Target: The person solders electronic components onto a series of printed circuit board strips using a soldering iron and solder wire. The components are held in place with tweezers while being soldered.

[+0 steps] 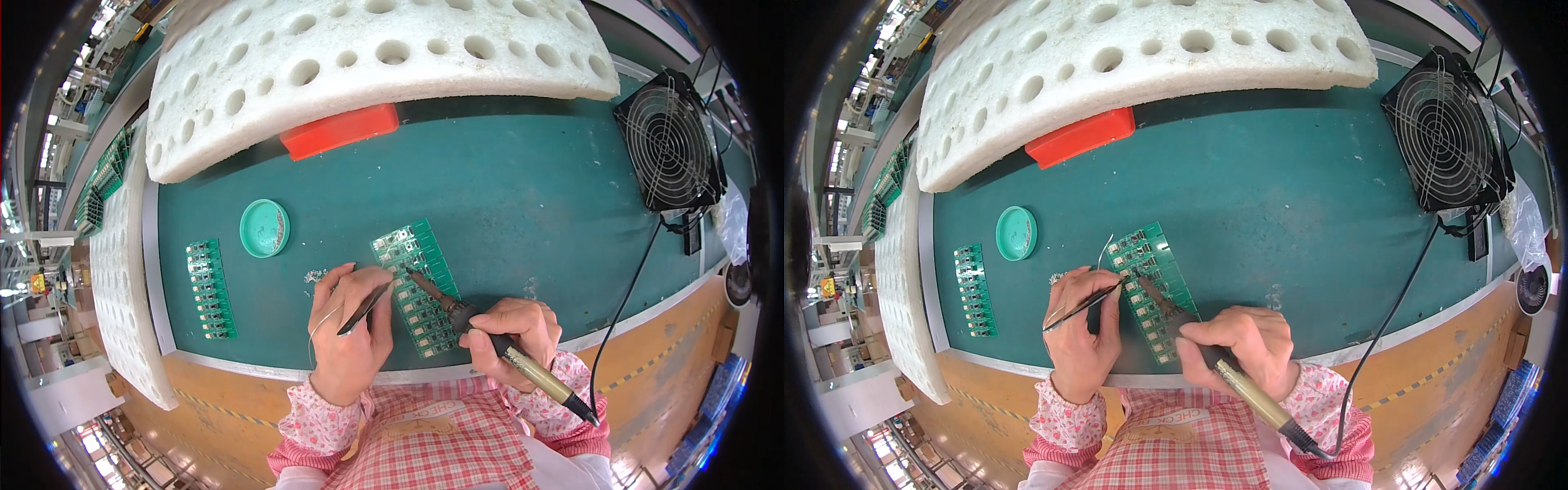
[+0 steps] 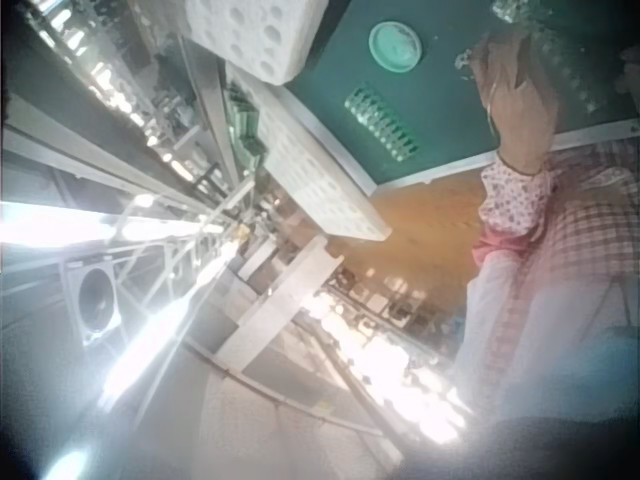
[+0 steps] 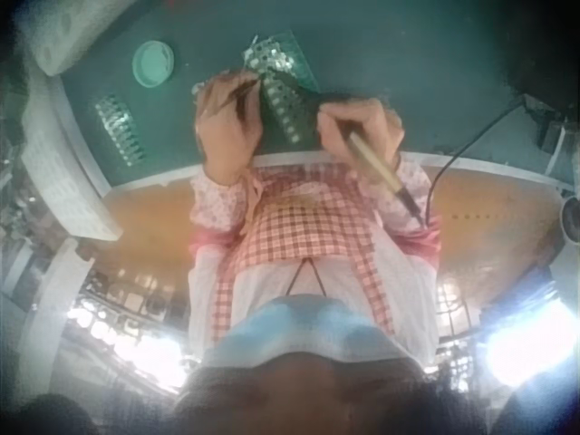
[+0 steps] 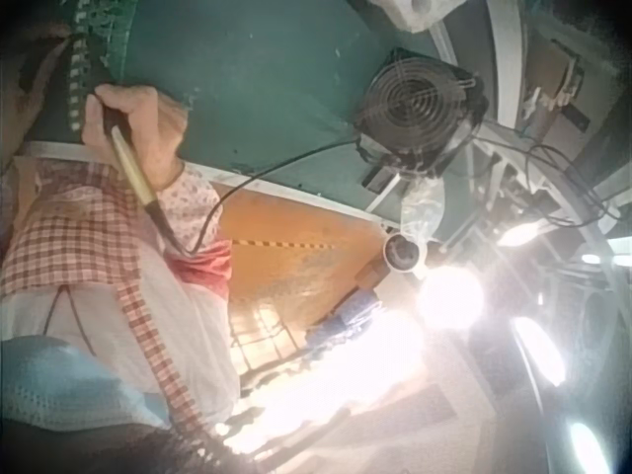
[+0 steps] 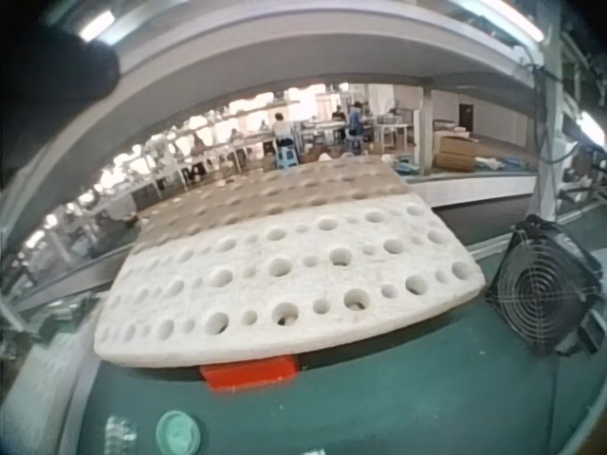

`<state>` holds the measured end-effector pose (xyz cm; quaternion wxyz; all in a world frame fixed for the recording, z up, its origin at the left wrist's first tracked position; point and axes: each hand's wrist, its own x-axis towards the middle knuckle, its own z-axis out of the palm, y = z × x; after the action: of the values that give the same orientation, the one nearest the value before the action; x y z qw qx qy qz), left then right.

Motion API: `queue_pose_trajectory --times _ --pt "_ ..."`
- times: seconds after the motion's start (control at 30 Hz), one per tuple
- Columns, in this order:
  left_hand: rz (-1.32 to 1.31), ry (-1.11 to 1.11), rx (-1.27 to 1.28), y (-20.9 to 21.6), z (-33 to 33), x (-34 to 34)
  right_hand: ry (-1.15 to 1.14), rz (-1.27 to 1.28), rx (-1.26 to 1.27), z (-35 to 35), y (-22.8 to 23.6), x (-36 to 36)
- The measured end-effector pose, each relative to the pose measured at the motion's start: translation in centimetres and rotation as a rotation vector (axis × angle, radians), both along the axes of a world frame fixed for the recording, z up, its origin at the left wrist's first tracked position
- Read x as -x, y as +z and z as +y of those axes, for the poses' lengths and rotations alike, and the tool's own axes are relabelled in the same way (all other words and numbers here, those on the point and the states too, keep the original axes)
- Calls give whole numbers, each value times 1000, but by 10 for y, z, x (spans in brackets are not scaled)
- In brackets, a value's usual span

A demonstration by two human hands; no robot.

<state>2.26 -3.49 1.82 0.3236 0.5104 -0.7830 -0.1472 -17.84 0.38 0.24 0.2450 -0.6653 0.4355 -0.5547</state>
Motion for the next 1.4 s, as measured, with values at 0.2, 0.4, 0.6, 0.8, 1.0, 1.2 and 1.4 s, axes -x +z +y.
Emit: queue_pose_trajectory --times 0.2,0.4,0.6,0.8,1.0,1.2,1.4 --pt "17 19 -20 -2 4 -1 -2 4 -13 0 4 0" --pt "95 72 -72 -5 7 -1 -39 -25 -14 2 2 -1" --pt "134 44 -22 -7 7 -3 -26 -23 -37 4 2 0" --pt "156 100 -42 -5 10 -9 -23 -36 -29 3 2 0" --pt "137 78 -80 -7 9 -6 21 -4 -41 3 1 0" --pt "142 80 -66 -7 9 -9 41 8 -33 1 2 0" --pt "196 255 -83 -6 17 -35 -13 -25 -33 4 1 -2"
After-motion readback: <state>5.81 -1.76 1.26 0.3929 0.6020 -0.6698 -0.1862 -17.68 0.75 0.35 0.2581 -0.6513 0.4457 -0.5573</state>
